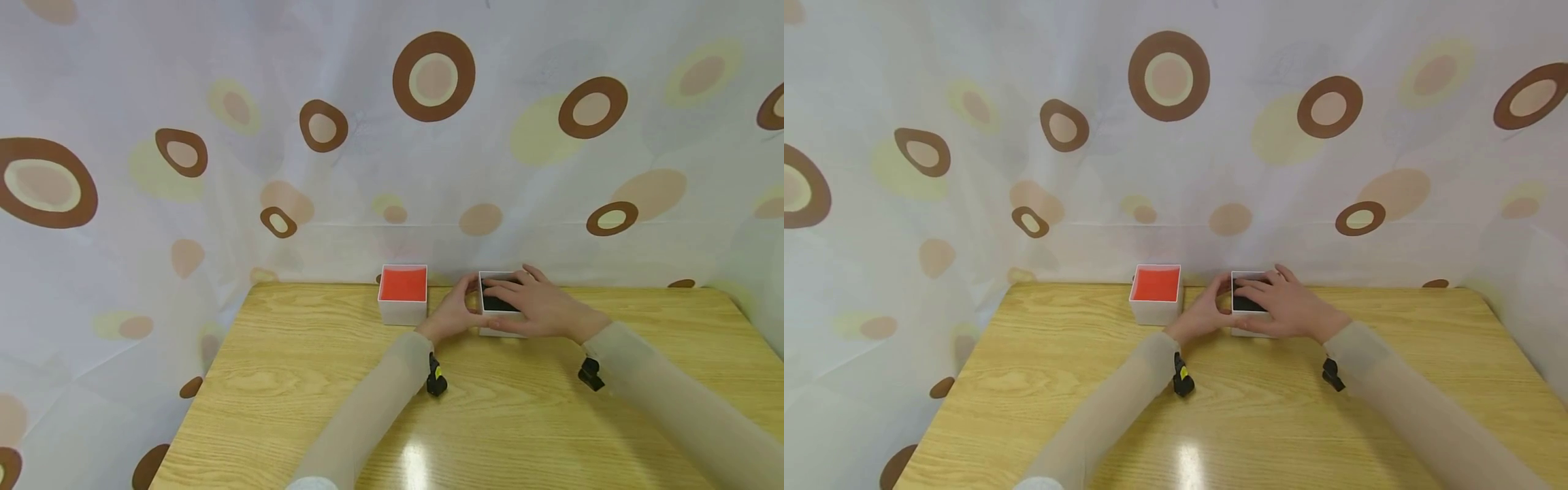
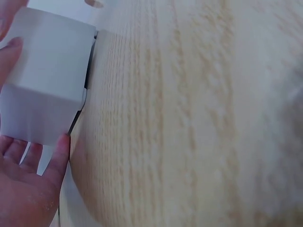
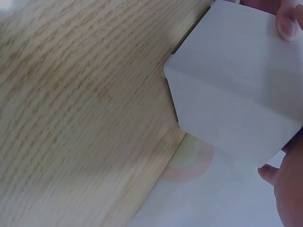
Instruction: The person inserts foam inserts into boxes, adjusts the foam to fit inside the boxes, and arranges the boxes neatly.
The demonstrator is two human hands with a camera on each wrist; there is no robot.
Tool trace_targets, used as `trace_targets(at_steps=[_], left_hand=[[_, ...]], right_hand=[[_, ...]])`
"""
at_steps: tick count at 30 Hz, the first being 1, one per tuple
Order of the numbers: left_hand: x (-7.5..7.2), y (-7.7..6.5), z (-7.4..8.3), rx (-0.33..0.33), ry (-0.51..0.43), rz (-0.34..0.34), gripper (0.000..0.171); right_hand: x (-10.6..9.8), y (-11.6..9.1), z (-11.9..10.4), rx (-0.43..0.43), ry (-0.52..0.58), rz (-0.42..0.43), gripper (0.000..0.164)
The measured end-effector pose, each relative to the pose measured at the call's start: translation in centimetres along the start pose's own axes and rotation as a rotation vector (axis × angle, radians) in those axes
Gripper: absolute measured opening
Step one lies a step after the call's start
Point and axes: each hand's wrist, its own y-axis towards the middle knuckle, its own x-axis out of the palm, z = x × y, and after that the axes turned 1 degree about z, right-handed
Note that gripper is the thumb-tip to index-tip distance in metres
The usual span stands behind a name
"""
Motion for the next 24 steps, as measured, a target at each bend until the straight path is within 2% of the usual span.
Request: trace_targets(at_steps=[5,7,14,18,24], left_hand=[[0.0,0.1,-0.1,0.006,-0.002,-0.001,0.093],[0.1,0.2,-0.1,0.004,-0.006,0.001,0.094],[0.6,0.2,-0.8,-0.012,-0.028,0.014,0.101],[0.7,0.0,-1.4,-0.051,-0.041,0.023,0.103],[0.6,-0.8,-1.1,-0.106,-0.066,0.035,0.106]], right_hand=[[-0.1,-0.5,0.0,0.024,-0.004,-0.034,0.065],[-0.1,-0.8,0.0,0.021,-0.007,-0.022,0.064],[-0.2,-2.6,0.2,-0.004,0.036,0.151,0.051],[-0.5,-3.6,0.0,0.017,0.054,0.205,0.050],[-0.4,-5.0,0.0,0.029,0.075,0.266,0.048]])
